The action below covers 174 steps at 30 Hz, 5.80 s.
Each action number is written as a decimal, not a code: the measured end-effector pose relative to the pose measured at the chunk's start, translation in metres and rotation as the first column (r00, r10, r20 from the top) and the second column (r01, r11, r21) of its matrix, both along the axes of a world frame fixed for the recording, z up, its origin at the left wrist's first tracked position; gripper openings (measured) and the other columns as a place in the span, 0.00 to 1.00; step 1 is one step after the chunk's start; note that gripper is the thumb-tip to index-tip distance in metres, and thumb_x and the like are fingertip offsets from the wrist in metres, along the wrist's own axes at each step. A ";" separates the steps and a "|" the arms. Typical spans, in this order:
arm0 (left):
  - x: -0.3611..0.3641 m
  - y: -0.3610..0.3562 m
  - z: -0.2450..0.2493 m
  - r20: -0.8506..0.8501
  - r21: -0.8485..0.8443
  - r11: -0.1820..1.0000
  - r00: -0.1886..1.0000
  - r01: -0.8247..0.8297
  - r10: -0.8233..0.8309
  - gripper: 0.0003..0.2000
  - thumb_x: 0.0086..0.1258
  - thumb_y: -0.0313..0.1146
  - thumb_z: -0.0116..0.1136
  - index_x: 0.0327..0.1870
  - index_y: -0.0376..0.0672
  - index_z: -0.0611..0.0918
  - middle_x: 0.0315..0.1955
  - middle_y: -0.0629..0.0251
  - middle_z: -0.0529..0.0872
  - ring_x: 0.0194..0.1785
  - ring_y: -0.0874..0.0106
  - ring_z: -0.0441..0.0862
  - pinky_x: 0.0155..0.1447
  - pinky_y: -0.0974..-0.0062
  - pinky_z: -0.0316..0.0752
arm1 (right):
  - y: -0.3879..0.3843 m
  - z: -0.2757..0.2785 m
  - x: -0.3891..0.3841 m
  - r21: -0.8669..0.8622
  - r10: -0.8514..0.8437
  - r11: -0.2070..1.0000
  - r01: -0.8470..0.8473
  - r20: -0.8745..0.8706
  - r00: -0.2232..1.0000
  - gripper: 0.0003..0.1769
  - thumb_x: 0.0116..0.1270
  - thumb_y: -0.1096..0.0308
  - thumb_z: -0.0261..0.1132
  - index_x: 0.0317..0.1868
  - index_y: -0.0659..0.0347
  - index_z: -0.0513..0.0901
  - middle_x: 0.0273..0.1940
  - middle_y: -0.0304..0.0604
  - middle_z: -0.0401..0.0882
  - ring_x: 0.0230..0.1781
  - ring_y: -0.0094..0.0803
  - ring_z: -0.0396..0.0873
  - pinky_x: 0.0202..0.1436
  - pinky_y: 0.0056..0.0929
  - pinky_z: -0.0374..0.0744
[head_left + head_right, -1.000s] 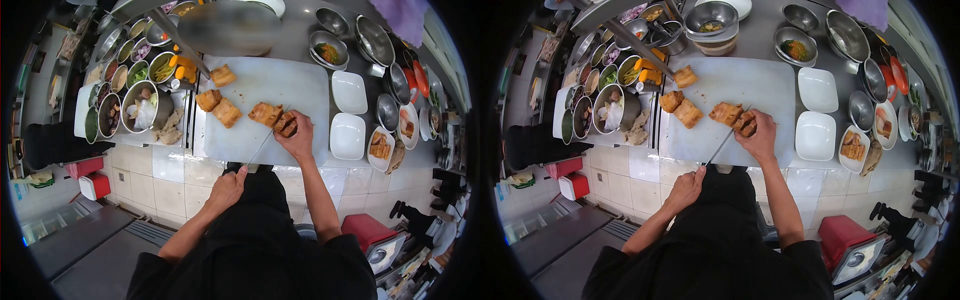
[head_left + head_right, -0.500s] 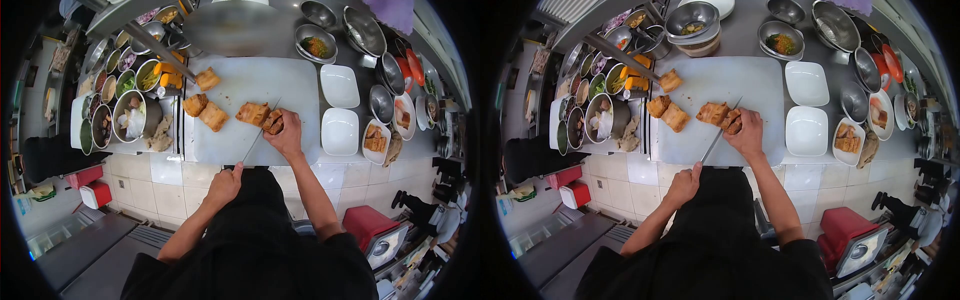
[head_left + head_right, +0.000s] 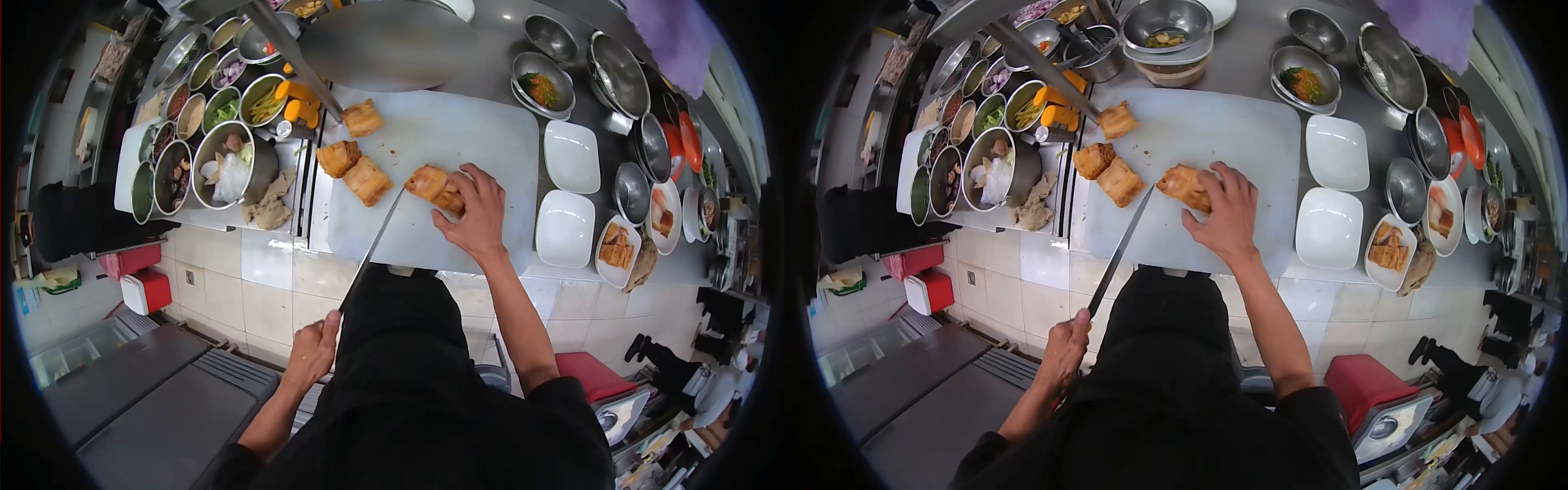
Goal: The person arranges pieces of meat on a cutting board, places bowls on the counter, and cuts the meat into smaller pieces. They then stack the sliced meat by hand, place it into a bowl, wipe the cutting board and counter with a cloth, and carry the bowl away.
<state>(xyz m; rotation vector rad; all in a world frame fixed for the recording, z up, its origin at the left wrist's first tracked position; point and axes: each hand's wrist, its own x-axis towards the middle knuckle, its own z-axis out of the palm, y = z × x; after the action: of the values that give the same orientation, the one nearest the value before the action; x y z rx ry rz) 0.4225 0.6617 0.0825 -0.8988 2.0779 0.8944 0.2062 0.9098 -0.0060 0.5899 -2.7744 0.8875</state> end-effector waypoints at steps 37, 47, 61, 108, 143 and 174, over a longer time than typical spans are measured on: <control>-0.077 0.025 -0.036 -0.063 0.051 0.970 0.971 0.236 -0.232 0.41 0.76 0.65 0.35 0.34 0.27 0.85 0.33 0.30 0.83 0.45 0.36 0.82 0.55 0.49 0.74 | -0.015 0.013 -0.008 0.065 -0.158 0.987 0.149 0.183 0.970 0.54 0.40 0.64 0.80 0.69 0.58 0.63 0.59 0.54 0.73 0.59 0.51 0.73 0.61 0.45 0.74; -0.051 -0.015 -0.020 0.002 0.150 0.989 1.000 -0.009 0.009 0.42 0.74 0.69 0.36 0.26 0.30 0.82 0.24 0.47 0.83 0.34 0.55 0.82 0.47 0.60 0.75 | 0.007 -0.028 0.017 -0.366 -0.113 0.913 0.179 0.195 0.974 0.56 0.43 0.67 0.83 0.73 0.57 0.62 0.62 0.49 0.72 0.62 0.47 0.70 0.65 0.43 0.70; -0.041 -0.024 -0.026 -0.124 0.236 0.946 0.959 -0.221 0.255 0.38 0.71 0.71 0.41 0.19 0.39 0.73 0.10 0.69 0.70 0.12 0.78 0.67 0.17 0.77 0.60 | -0.068 -0.049 -0.042 -0.439 -0.118 0.887 0.145 0.089 0.989 0.58 0.44 0.61 0.84 0.74 0.58 0.60 0.65 0.55 0.70 0.64 0.52 0.70 0.67 0.45 0.70; -0.068 0.033 -0.012 -0.216 -0.120 0.883 0.857 0.453 -0.469 0.31 0.81 0.52 0.38 0.33 0.27 0.79 0.31 0.27 0.81 0.42 0.31 0.79 0.48 0.44 0.73 | 0.007 -0.048 0.045 -0.429 -0.216 0.879 0.207 0.028 0.976 0.34 0.41 0.71 0.75 0.53 0.61 0.76 0.51 0.49 0.78 0.54 0.48 0.75 0.58 0.40 0.76; -0.090 0.070 -0.031 -0.287 -0.007 0.915 0.876 0.404 -0.389 0.35 0.81 0.56 0.36 0.33 0.26 0.81 0.33 0.27 0.81 0.45 0.32 0.78 0.50 0.47 0.73 | 0.011 -0.047 0.056 -0.464 -0.263 0.842 0.276 0.095 0.960 0.34 0.43 0.72 0.76 0.54 0.62 0.74 0.50 0.49 0.77 0.54 0.49 0.74 0.58 0.41 0.76; -0.056 0.003 -0.055 -0.303 -0.072 0.953 0.904 0.294 -0.302 0.36 0.78 0.62 0.36 0.29 0.31 0.80 0.20 0.55 0.79 0.28 0.65 0.77 0.39 0.63 0.73 | 0.001 -0.048 0.059 -0.330 -0.330 0.873 0.358 0.140 0.934 0.45 0.44 0.70 0.79 0.66 0.62 0.70 0.62 0.54 0.71 0.60 0.52 0.72 0.64 0.43 0.75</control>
<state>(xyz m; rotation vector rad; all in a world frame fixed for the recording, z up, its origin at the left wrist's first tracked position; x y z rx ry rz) 0.3667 0.6646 0.0277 -0.4489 2.4179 0.8877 0.2655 0.9113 -0.0536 -0.0029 -2.5669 1.2937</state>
